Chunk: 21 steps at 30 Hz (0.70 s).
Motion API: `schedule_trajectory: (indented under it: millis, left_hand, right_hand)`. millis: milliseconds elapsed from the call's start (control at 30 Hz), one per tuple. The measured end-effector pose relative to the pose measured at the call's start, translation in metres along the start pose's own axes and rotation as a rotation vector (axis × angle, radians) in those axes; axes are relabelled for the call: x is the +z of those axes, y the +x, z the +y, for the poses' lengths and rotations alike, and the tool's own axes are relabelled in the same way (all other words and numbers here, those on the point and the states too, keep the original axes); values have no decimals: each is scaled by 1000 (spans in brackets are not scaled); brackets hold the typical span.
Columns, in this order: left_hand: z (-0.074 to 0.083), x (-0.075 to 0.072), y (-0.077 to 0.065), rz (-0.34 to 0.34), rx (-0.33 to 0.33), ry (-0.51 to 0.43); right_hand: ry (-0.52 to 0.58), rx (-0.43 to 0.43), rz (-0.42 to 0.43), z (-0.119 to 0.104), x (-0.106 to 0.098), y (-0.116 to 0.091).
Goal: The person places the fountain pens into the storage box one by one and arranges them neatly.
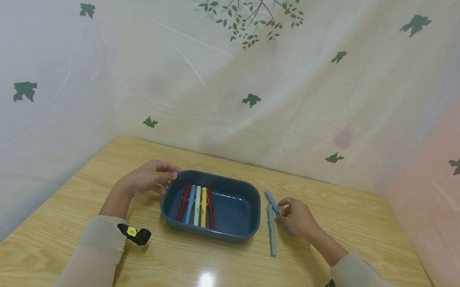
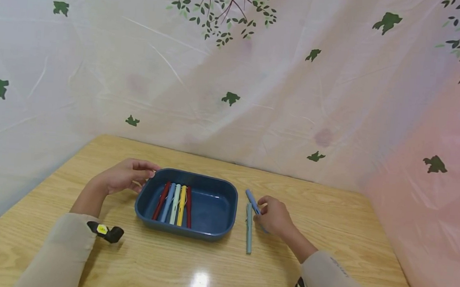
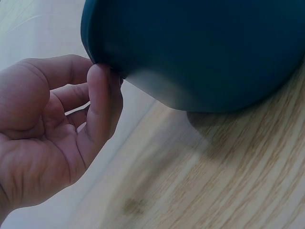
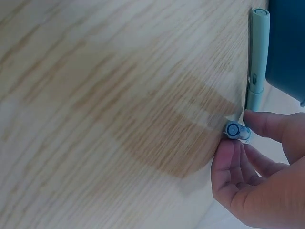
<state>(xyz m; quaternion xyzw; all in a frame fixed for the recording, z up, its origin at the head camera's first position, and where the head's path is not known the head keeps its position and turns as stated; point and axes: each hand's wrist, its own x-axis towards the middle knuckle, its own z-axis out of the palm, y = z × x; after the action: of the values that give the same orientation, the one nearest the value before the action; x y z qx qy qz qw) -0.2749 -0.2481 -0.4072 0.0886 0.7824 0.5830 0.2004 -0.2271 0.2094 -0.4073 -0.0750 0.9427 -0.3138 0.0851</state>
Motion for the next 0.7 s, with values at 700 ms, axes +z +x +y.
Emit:
schedule_trajectory:
  millis: [700]
  left_hand:
    - [-1,-1,0,-6,9,-8]
  right_hand:
    - [-46,-12,-13,0,-1,5]
